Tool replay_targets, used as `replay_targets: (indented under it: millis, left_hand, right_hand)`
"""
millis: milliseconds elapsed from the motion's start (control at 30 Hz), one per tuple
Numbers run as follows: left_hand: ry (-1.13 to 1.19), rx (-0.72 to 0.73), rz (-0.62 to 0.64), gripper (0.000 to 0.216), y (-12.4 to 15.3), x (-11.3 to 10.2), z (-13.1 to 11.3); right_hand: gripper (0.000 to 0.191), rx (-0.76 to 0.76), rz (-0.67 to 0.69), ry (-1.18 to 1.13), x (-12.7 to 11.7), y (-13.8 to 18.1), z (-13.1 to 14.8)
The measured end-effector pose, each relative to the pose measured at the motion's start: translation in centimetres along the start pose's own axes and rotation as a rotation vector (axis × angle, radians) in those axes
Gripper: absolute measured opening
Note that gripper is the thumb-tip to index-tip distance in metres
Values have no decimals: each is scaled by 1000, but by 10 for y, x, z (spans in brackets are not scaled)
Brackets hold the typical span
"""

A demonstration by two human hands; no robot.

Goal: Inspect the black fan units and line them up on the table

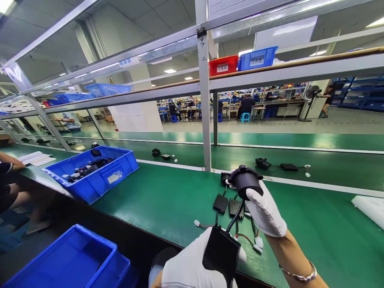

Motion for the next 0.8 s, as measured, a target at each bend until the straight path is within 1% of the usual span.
replay_targets:
  millis: [33,67,133,200,233,300,333,400,433,533,667,733,800]
  left_hand:
    - [-25,-60,-23,40,-5,4,-1]
    - [9,-128,-32,42,-11,8,1]
    - [177,-209,-46,44,-22,16,9]
    - [345,-190,-50,49,-31,20,20]
    - [389,-164,-26,52,-36,22,25]
    - [353,-121,-18,69,-42,21,31]
    - [322,-106,-36,75,-44,20,33]
    - [276,-74,-86,78,-47,17,35]
    - [259,-55,-85,79,-49,16,37]
    - [255,-8,-27,84,-58,18,48]
    - [263,-69,39,99,-78,29,67]
    - [264,-103,49,97,-86,36,69]
    - [278,-109,38,82,-92,41,66]
  right_hand:
    - [73,0,-15,-2,-4,0,-3]
    - [74,-6,-26,-2,-8,0,-6]
    - [76,-22,-38,-3,-13,0,-9]
    - [75,-32,-45,-2,-18,2,-11]
    - [73,-36,-50,2,-22,4,-12]
    - [69,-48,-73,19,-32,8,-15]
    - [68,-58,-90,32,-38,10,-16]
    - [68,-79,-131,61,-53,13,-19]
    - [67,-85,-147,76,-60,14,-20]
    - [66,-80,-175,117,-82,14,-21]
    - [65,-66,-230,165,-109,12,-18]
    - [62,-63,-259,181,-120,13,-16]
    - [61,-63,-277,186,-128,15,-13]
Point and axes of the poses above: each hand's wrist, its own y-axis away from the middle knuckle, its own x-axis out of the palm, z = x × y, the point moved 3 cm from there along -y, towards the middle knuckle, and after that the axes turned 9 degrees about z, right-handed, at the moved point
